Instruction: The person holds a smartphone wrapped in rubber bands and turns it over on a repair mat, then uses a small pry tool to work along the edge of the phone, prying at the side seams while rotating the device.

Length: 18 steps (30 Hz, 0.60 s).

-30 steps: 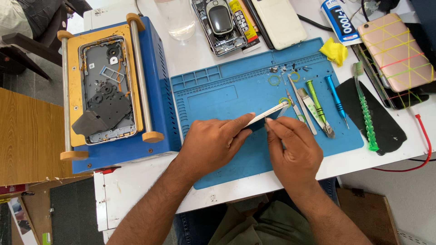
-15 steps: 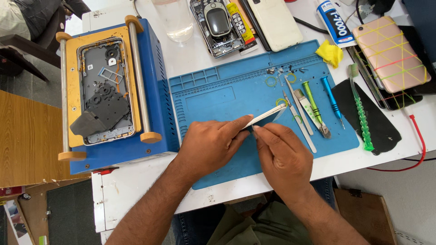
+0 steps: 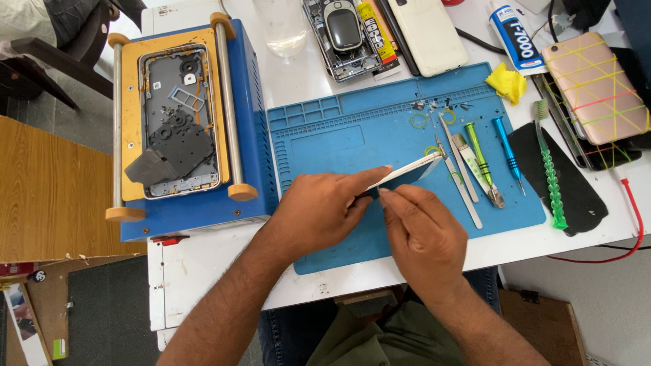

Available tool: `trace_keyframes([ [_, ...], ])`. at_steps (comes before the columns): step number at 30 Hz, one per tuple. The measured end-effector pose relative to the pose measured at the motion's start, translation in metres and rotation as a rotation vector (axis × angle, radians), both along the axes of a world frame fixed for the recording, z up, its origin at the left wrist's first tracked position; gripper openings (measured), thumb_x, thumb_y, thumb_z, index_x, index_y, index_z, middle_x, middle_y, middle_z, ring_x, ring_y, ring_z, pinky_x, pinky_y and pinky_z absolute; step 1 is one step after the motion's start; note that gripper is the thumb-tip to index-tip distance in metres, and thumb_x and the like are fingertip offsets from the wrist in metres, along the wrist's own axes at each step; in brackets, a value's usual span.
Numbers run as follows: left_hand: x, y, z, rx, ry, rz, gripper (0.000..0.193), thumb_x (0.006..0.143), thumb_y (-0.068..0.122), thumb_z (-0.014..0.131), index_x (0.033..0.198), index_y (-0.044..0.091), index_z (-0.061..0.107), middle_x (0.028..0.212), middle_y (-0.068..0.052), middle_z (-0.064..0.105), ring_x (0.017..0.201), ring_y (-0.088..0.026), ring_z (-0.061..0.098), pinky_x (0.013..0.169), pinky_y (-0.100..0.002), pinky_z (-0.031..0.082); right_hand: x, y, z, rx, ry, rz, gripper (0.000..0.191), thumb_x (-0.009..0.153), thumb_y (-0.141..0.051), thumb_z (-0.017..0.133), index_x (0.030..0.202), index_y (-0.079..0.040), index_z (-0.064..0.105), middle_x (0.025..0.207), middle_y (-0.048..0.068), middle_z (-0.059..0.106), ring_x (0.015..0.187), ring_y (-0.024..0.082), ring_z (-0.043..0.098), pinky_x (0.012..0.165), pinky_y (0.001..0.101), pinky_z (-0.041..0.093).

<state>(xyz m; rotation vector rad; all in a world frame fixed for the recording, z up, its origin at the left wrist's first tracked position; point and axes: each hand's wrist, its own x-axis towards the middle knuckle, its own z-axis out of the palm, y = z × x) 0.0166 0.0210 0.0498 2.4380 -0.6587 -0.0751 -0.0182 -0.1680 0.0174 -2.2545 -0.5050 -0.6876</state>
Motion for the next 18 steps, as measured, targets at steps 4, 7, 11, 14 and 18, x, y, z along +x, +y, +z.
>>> trace_keyframes([
  [4, 0.0, -0.001, 0.0, 0.01, 0.006, 0.002, 0.052, 0.093, 0.017, 0.068, 0.144, 0.019, 0.056, 0.087, -0.006, 0.076, 0.075, -0.025, 0.074, 0.065, -0.042, 0.059, 0.0, 0.002, -0.001, -0.026, -0.061, 0.0, 0.02, 0.091, -0.001, 0.08, 0.11, -0.005, 0.075, 0.108, 0.005, 0.071, 0.084, 0.016, 0.07, 0.066, 0.028, 0.056],
  [7, -0.001, -0.002, 0.002, 0.011, -0.001, -0.005, 0.052, 0.093, 0.018, 0.068, 0.144, 0.018, 0.056, 0.089, -0.007, 0.077, 0.077, -0.027, 0.074, 0.065, -0.043, 0.058, 0.009, -0.01, 0.002, 0.039, -0.013, -0.039, 0.018, 0.095, 0.002, 0.079, 0.112, -0.004, 0.074, 0.108, 0.006, 0.071, 0.082, 0.015, 0.069, 0.064, 0.0263, 0.055],
  [11, 0.005, -0.001, 0.005, -0.007, -0.053, -0.014, 0.049, 0.094, 0.019, 0.067, 0.142, 0.019, 0.058, 0.091, -0.008, 0.077, 0.079, -0.029, 0.073, 0.067, -0.045, 0.057, 0.008, -0.004, -0.003, 0.016, -0.114, -0.039, 0.018, 0.093, 0.002, 0.08, 0.109, -0.004, 0.073, 0.107, 0.006, 0.07, 0.087, 0.018, 0.07, 0.07, 0.0298, 0.056],
  [14, -0.001, -0.002, 0.004, -0.009, -0.009, -0.01, 0.05, 0.094, 0.02, 0.067, 0.143, 0.019, 0.058, 0.09, -0.007, 0.077, 0.076, -0.029, 0.073, 0.065, -0.045, 0.057, 0.005, -0.002, -0.007, 0.019, -0.094, 0.021, 0.02, 0.093, 0.003, 0.081, 0.111, -0.003, 0.074, 0.105, 0.006, 0.07, 0.083, 0.017, 0.069, 0.065, 0.0287, 0.054],
  [18, 0.0, -0.002, 0.001, 0.039, 0.006, -0.002, 0.05, 0.094, 0.019, 0.068, 0.143, 0.02, 0.058, 0.084, -0.008, 0.076, 0.073, -0.03, 0.072, 0.061, -0.046, 0.056, 0.004, -0.006, -0.006, 0.005, -0.066, -0.035, 0.021, 0.094, 0.002, 0.081, 0.113, -0.005, 0.075, 0.108, 0.007, 0.07, 0.084, 0.016, 0.069, 0.067, 0.0284, 0.056],
])
